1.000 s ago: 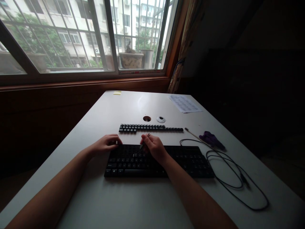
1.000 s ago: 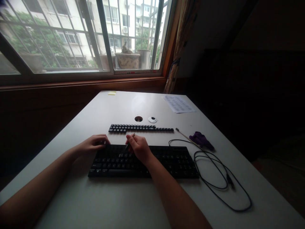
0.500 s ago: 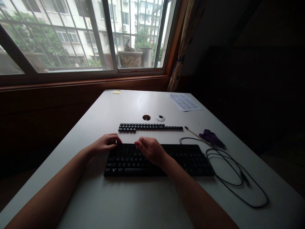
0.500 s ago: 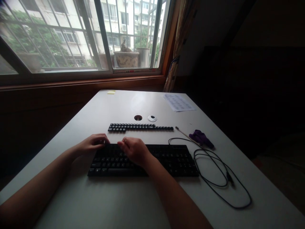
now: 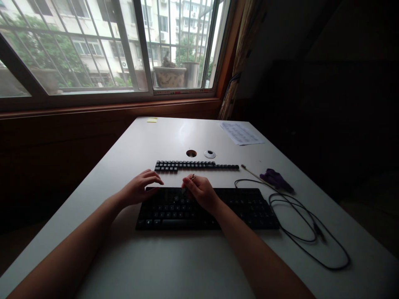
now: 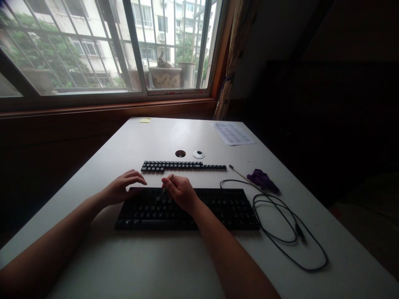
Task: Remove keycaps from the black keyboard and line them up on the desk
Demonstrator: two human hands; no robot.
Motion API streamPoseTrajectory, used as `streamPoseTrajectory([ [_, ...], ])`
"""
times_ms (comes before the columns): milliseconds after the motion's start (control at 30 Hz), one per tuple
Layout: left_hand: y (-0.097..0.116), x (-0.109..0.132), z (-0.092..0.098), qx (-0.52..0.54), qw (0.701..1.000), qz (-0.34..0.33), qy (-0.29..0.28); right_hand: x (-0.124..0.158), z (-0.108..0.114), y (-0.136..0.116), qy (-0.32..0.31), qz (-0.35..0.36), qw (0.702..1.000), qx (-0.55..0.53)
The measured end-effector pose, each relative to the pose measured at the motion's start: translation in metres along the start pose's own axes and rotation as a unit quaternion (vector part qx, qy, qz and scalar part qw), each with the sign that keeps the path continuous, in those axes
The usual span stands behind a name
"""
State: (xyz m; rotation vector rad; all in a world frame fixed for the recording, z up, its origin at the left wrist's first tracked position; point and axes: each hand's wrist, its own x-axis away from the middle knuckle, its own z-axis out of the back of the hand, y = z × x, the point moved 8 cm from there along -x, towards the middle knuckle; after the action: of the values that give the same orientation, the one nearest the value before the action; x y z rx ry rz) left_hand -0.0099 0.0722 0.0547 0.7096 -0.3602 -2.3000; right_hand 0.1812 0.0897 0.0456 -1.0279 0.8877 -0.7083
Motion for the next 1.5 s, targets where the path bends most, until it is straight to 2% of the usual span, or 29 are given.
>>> streamPoseTrajectory([
  [200,0.038,-0.009,-0.016,-0.062,0.996,-0.055,-0.023,-0.001,0.003,0.001,0.023,0.012,0.999,-0.019],
  [333,0.048,-0.011,-0.027,-0.09,0.991,-0.083,-0.058,-0.002,0.005,0.007,0.037,-0.009,0.998,-0.044],
  [600,0.05,-0.01,-0.029,-0.123,0.987,-0.097,-0.037,-0.004,0.005,0.014,0.038,-0.056,0.992,-0.107],
  [833,0.049,-0.007,-0.022,-0.117,0.988,-0.098,0.004,-0.006,0.007,0.018,0.05,-0.071,0.982,-0.166],
  [1033,0.054,-0.008,-0.023,-0.108,0.988,-0.114,0.002,-0.006,0.004,0.022,0.033,-0.098,0.975,-0.195],
  [1333,0.045,-0.009,-0.021,-0.107,0.991,-0.08,0.026,-0.007,0.004,0.021,0.04,-0.082,0.978,-0.186],
  [1400,0.041,-0.009,-0.015,-0.094,0.993,-0.056,0.051,-0.007,0.009,0.017,0.067,-0.063,0.98,-0.178],
  [1500,0.04,-0.009,-0.01,-0.082,0.993,-0.031,0.073,-0.003,0.03,0.012,0.179,-0.032,0.972,-0.149],
])
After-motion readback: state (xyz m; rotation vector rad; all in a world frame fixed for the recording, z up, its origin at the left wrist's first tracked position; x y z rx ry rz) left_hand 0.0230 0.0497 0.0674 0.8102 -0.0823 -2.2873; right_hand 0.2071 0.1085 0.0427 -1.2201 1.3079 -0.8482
